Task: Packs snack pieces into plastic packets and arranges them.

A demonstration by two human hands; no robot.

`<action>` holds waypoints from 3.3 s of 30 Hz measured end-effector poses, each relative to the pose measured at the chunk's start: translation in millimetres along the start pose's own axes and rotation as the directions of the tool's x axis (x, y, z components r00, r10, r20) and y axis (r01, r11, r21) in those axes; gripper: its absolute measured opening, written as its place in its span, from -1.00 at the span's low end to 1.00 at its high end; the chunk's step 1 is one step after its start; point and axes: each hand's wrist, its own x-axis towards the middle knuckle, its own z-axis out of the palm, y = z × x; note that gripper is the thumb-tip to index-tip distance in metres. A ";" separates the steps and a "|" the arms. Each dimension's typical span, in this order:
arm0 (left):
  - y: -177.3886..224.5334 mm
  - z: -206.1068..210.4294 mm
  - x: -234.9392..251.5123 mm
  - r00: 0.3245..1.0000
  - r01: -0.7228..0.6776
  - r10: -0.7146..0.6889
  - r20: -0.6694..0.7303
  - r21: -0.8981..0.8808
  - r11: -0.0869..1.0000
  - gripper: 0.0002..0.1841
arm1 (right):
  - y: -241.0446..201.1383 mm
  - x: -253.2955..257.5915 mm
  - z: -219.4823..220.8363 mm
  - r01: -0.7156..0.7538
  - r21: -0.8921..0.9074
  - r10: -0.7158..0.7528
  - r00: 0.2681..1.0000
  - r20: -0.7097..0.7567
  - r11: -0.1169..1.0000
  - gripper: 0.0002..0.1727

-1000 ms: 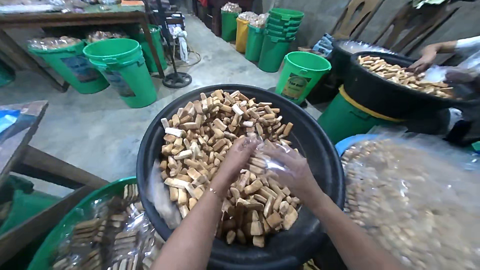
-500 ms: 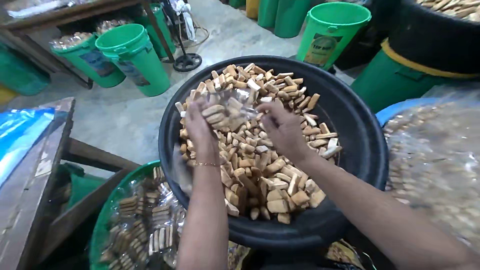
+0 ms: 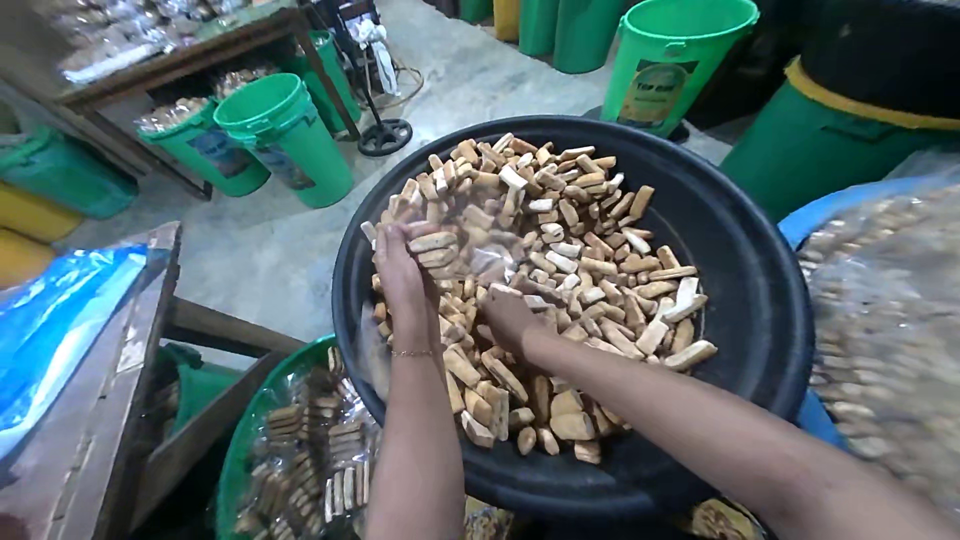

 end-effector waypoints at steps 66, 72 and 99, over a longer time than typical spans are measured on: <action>1.6 12.8 7.6 0.983 0.181 -0.180 0.040 -0.385 0.905 -0.71 | 47.8 -20.0 -26.5 0.572 -0.323 -0.655 0.625 -0.424 0.754 -0.74; 1.6 25.2 -1.9 0.965 0.253 -0.210 0.160 -0.331 0.909 -0.70 | 84.2 -62.2 -58.5 0.098 0.204 -0.074 0.990 -0.124 0.974 -0.63; -19.9 69.2 -75.6 0.652 0.560 -0.158 0.742 -0.330 0.760 -0.55 | 91.6 -143.0 -90.4 0.520 -0.346 -0.368 -0.065 -0.928 0.781 -0.75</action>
